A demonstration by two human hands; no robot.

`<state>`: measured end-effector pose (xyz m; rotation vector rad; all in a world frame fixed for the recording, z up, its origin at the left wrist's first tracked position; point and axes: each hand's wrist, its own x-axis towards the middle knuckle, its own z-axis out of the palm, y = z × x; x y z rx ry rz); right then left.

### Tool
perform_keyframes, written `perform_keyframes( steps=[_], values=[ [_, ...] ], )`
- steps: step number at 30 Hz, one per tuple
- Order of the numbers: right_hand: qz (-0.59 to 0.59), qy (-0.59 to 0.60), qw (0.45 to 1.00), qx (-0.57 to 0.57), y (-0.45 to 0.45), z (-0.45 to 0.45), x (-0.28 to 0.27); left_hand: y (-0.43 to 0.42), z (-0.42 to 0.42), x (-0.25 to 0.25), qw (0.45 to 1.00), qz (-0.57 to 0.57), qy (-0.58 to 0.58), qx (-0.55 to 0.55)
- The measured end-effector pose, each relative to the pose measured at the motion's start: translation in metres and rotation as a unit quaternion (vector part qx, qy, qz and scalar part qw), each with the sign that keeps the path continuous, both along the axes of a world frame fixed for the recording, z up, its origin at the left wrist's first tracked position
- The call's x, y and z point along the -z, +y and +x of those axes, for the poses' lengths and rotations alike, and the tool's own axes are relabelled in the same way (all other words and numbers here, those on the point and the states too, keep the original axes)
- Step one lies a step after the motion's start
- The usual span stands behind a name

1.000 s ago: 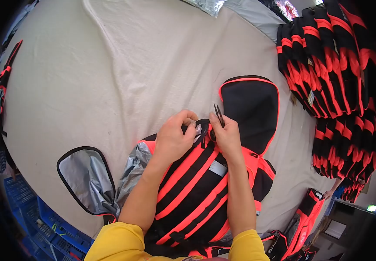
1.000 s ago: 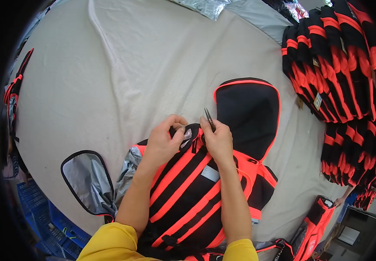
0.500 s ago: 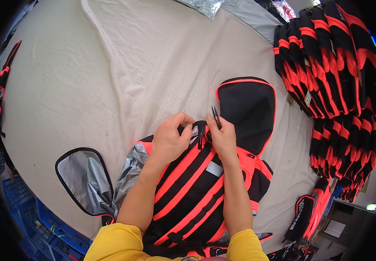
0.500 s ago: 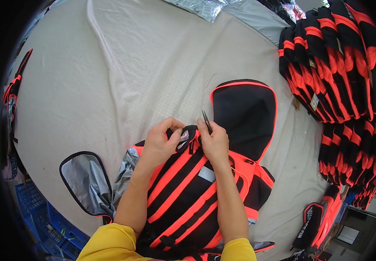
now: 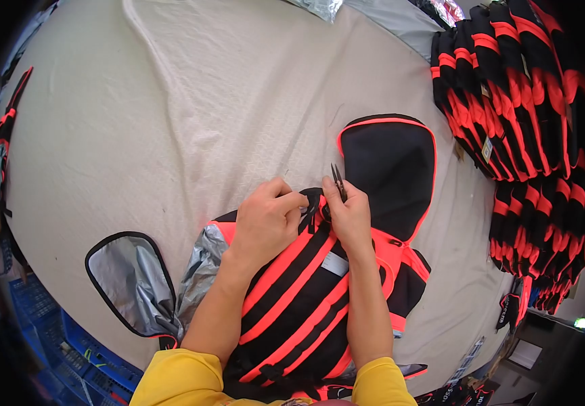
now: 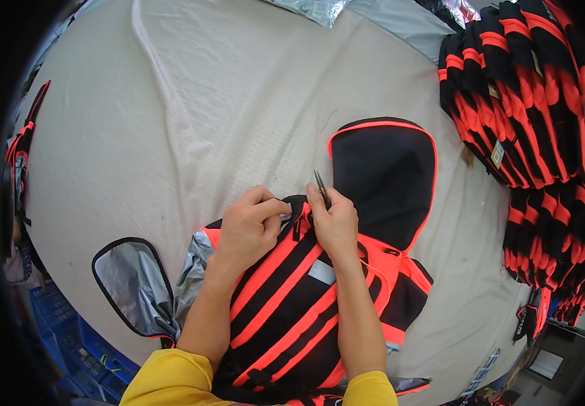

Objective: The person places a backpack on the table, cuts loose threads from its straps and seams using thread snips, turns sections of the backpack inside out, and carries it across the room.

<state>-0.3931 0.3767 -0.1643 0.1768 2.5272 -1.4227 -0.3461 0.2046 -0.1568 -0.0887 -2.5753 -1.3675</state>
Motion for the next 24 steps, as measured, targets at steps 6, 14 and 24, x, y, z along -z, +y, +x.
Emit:
perform_keyframes(
  steps=[6, 14, 24],
  values=[
    [-0.005, -0.002, 1.000, 0.000, 0.001, 0.000, 0.001, 0.000, -0.001, -0.002, 0.998, 0.050, -0.024, -0.003],
    [-0.011, 0.002, 1.000, -0.001, 0.002, 0.001, 0.001, -0.002, 0.000, -0.006, 1.000, 0.011, -0.011, 0.014],
    [-0.006, 0.003, 1.000, 0.000, 0.001, 0.001, 0.002, 0.002, -0.002, -0.005, 0.999, 0.025, -0.027, 0.001]
  ],
)
